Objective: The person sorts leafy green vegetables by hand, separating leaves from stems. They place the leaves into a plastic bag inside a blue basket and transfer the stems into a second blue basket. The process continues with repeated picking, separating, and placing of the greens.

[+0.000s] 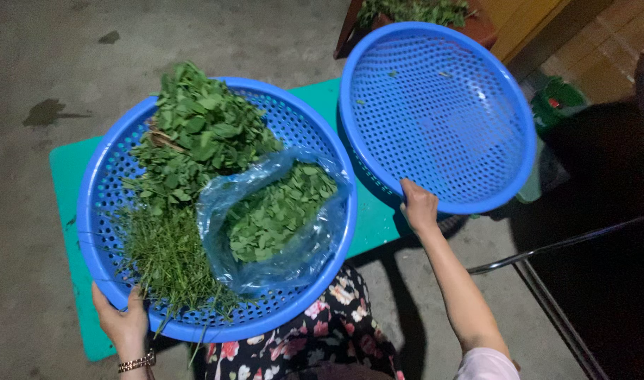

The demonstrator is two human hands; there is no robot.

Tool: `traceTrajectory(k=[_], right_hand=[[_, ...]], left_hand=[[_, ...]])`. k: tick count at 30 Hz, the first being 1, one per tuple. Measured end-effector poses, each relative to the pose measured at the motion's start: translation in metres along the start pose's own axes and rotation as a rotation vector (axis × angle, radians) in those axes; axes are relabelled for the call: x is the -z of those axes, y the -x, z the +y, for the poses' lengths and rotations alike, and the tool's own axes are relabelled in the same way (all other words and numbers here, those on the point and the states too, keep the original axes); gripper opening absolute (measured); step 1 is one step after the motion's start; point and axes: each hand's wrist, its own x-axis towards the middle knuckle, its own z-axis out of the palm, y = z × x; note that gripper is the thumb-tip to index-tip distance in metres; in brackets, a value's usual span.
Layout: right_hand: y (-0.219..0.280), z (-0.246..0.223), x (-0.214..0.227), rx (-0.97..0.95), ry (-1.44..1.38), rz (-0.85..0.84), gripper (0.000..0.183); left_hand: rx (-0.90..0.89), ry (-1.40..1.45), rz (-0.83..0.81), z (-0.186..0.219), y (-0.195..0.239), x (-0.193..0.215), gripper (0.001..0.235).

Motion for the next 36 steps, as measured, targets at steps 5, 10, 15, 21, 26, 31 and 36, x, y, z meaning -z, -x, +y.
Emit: traceTrajectory(k=[5, 10, 15, 21, 26, 31, 36], right_hand=[[-0.087, 0.021, -0.023, 0.108, 0.06, 0.106, 0.034], [-0.146, -0.002, -0.002, 0.111, 0.098, 0.141, 0.055], [-0.097, -0.075, 0.043, 0.174, -0.109, 0.232, 0.06], [-0.024, -0.176, 0.077, 0.277, -0.673, 0.257, 0.024], [-0.005, -0.216, 0.094, 0.537, -0.721, -0.033, 0.025], [0.009, -0.216, 0.102, 0.623, -0.542, -0.38, 0.039], [0.009, -0.192, 0.111, 0.637, -0.273, -0.485, 0.047]], left_hand=[[-0.003, 0.123, -0.046, 0.002, -0.005, -0.019, 0.079], [0.042, 0.164, -0.082, 0.013, -0.009, -0.014, 0.078], [-0.167, -0.125, 0.157, 0.088, 0.003, 0.018, 0.076], [-0.499, 0.026, -0.05, 0.218, 0.021, 0.007, 0.024], [-0.905, -0.237, -0.263, 0.289, 0.019, -0.044, 0.024], [-0.678, -0.365, -0.364, 0.304, -0.006, -0.068, 0.048], [-0.432, -0.01, -0.575, 0.289, 0.006, -0.062, 0.058]])
